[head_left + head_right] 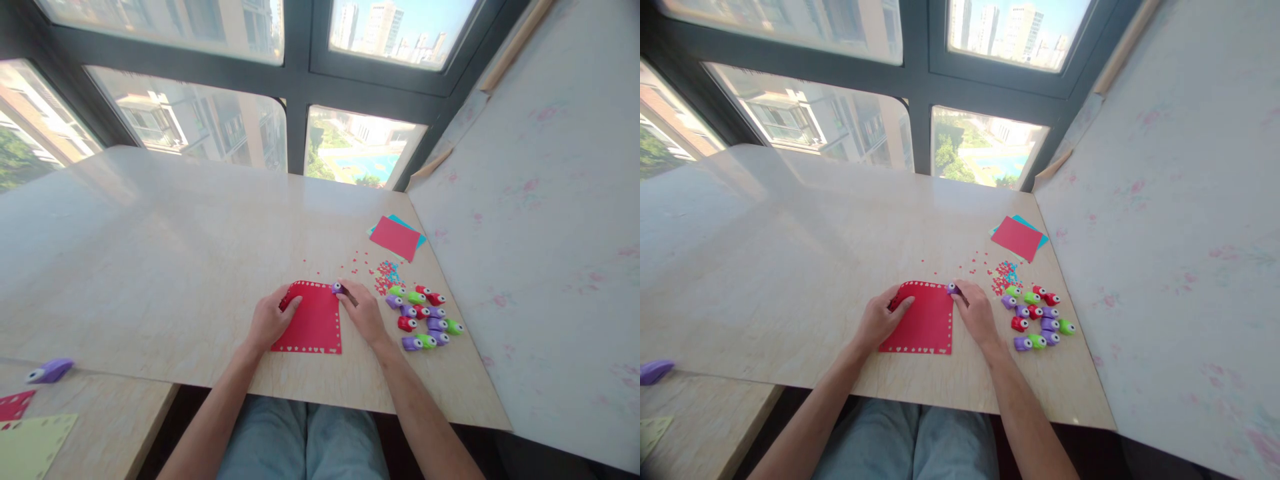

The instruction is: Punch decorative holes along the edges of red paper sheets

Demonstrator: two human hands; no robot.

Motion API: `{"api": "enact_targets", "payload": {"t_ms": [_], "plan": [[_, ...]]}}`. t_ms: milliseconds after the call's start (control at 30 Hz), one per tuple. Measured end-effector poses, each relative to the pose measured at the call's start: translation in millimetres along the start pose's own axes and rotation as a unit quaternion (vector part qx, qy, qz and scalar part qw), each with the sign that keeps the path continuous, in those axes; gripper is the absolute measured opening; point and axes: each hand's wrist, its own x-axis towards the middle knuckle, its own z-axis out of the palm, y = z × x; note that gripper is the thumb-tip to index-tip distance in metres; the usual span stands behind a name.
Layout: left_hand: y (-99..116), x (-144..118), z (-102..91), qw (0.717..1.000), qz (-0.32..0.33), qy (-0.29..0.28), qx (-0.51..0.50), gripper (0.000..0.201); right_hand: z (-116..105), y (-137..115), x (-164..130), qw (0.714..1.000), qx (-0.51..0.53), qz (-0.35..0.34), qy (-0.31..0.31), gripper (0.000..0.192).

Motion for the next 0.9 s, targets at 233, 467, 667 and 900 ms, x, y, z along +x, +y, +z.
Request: {"api": "enact_targets", "payload": {"t_ms": [233, 467, 667, 900], "plan": [[4, 1, -2.1, 0.999, -0.014, 0.022, -0.034, 0.034, -4, -1, 1, 0.990, 0.087, 0.093, 0.057, 0.041], [0, 1, 0.1, 0.995, -0.040, 0.056, -0.072, 0.041, -18, -2, 19, 0.952, 0.182, 0.247, 0.013, 0.047], [-4, 3, 1.2, 0.994, -0.036, 0.062, -0.081, 0.038, -32, -5, 40, 0.906, 0.206, 0.335, -0.158, 0.048], [-2, 4, 1.7, 0.996, -0.041, 0.054, -0.058, 0.037, -31, -2, 52, 0.874, 0.167, 0.400, -0.218, 0.035]]}}
